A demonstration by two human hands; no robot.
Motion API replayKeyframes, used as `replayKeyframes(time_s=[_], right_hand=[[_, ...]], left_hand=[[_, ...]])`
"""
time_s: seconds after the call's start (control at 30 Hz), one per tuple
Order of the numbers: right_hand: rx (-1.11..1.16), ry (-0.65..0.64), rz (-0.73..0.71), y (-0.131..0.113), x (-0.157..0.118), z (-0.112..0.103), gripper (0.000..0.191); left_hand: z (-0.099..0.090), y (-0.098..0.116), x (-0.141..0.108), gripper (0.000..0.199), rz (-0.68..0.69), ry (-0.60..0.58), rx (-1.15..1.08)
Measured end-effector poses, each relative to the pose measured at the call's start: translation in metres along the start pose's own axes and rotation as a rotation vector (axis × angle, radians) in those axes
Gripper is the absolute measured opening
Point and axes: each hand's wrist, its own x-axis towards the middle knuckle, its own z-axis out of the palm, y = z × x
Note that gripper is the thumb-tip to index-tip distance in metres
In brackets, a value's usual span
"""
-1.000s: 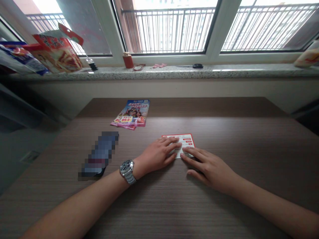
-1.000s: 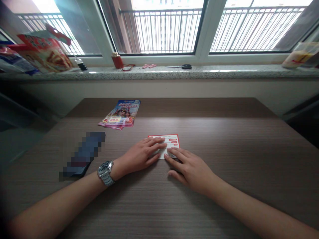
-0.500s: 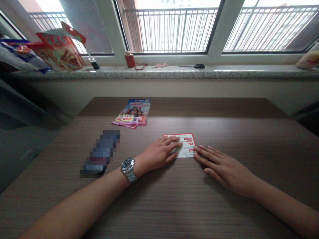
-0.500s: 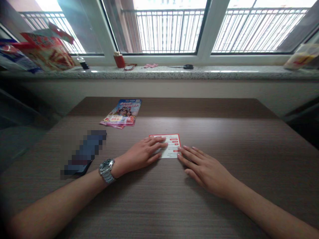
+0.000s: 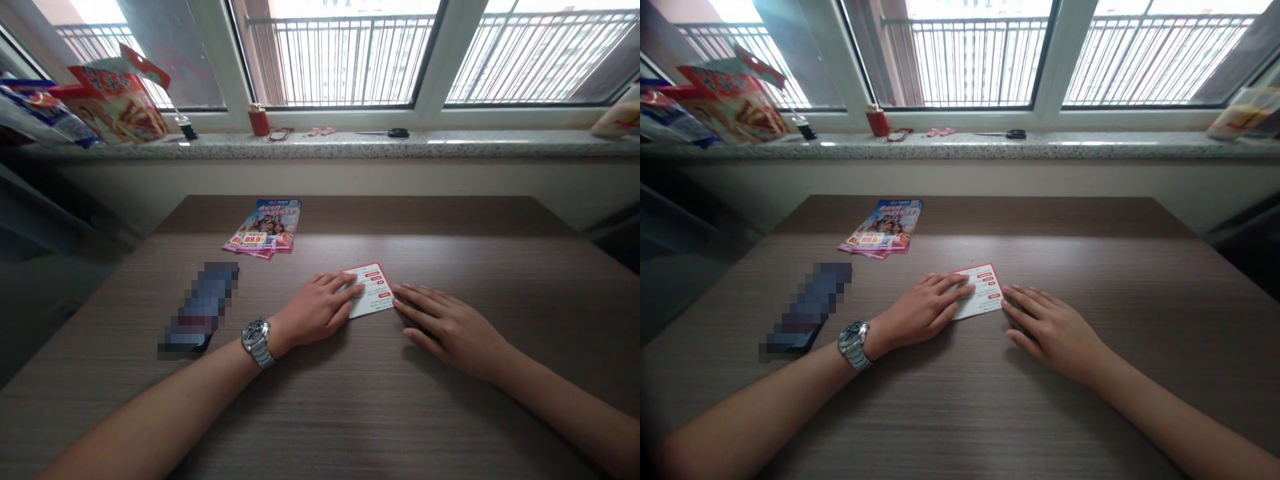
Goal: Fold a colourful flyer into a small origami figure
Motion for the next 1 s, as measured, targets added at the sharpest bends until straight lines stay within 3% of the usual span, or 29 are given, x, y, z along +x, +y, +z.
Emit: replayKeyframes(time_s=[0.27, 0.4, 0.6, 0.83, 1.0], right_hand=[[0.039, -0.059, 0.216, 0.025, 0.019, 0.008, 0.049], [0.108, -0.061, 0.250, 0.032, 0.031, 0.016, 0.049], [0.163, -0.033, 0.256, 0.034, 0.044, 0.024, 0.051], [0.392, 0.149, 0.271, 0.030, 0.057, 0.014, 0.022], [0.490, 0.205, 0.287, 0.032, 0.064, 0.020, 0.008]], left_hand=[[-0.006, -0.003, 0.001, 0.036, 0.038, 0.030, 0.003], [-0.005, -0.006, 0.001, 0.038, 0.091, 0.000, 0.000], [-0.003, -0.006, 0.001, 0.038, 0.054, 0.023, 0.002], [-0.001, -0.012, 0.002, 0.037, 0.042, 0.048, -0.031], [0.000, -0.017, 0.002, 0.035, 0.024, 0.042, -0.034]])
